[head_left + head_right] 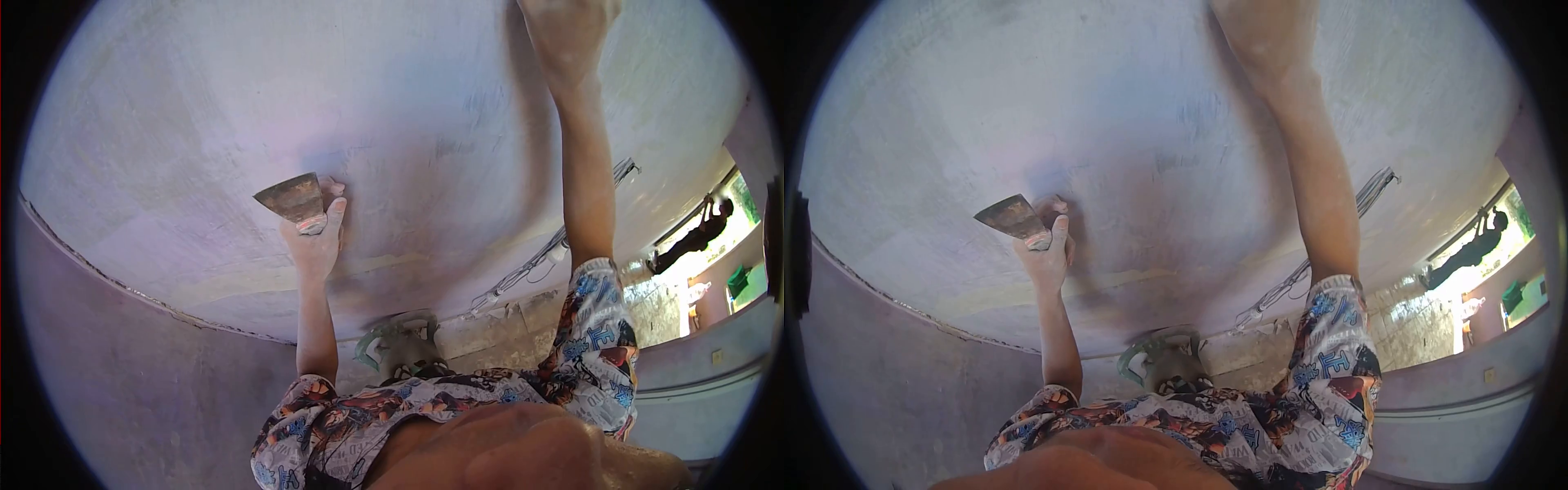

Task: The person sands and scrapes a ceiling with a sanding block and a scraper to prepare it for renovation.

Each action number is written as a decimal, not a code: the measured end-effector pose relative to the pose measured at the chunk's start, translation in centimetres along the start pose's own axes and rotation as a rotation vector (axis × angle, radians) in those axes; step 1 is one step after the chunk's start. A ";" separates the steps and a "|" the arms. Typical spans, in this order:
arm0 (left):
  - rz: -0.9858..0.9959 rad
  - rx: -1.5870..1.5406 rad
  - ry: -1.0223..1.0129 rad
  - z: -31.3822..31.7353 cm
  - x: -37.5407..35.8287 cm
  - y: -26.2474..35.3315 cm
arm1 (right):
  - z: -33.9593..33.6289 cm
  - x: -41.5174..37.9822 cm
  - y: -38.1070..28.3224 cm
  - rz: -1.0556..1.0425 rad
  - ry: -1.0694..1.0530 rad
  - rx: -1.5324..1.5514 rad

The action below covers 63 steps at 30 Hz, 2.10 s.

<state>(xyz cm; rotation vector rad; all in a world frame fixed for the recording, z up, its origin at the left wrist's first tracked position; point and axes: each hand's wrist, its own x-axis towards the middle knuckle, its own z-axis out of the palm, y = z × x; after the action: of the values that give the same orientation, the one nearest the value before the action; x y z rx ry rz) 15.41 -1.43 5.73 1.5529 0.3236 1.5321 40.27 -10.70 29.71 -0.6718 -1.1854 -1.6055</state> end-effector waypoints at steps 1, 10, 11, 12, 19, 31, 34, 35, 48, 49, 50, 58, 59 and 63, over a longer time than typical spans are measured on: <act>-0.003 -0.003 0.012 0.2 -0.2 0.1 | -1.2 -1.5 -1.0 0.095 -0.057 -0.010; 0.019 -0.039 0.007 0.2 -0.1 -0.4 | -1.7 -1.8 -1.2 0.181 -0.096 0.052; 0.010 -0.031 0.000 0.2 -0.3 -0.3 | -2.8 -3.5 -2.0 0.184 -0.141 0.016; -0.011 -0.030 0.018 0.6 -0.2 -0.3 | -3.3 -4.5 -2.3 0.181 -0.177 -0.018; -0.016 0.052 0.048 0.4 0.4 -0.5 | -1.3 -2.3 1.1 0.129 -0.271 -0.093; -0.149 0.123 0.031 -0.4 2.6 -2.6 | 4.1 -2.4 6.4 0.136 -0.052 -0.049; -0.186 0.158 0.063 -0.7 3.6 -3.5 | 5.7 -8.9 0.4 0.173 -0.182 0.137; -0.215 0.174 0.085 -0.8 3.8 -3.9 | 7.6 -17.1 1.0 0.039 -0.743 -0.038; -0.061 -0.310 0.006 -0.4 -2.2 -5.1 | -5.6 -24.8 -17.9 1.176 -0.961 1.692; -0.062 -0.299 0.013 -0.2 -1.9 -5.3 | -5.7 -24.6 -18.0 1.178 -0.958 1.706; 0.038 -0.166 -0.086 -0.1 -1.1 -5.6 | -5.7 -24.2 -18.0 1.127 -1.018 1.708; 0.002 0.556 -0.487 -2.3 2.6 -0.6 | -4.8 -23.3 -17.4 1.117 -1.061 1.650; 0.251 0.753 -0.396 -3.7 3.4 -0.5 | -5.1 -23.3 -16.9 1.106 -1.018 1.533; 0.775 0.994 0.280 -12.0 15.5 3.9 | -5.9 -24.8 -13.9 1.422 -0.815 1.529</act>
<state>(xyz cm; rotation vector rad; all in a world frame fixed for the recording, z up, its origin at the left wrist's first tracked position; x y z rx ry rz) 6.15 12.54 16.70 2.3969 0.7911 2.4055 36.88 -6.18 1.16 -0.7238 -1.4427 0.8925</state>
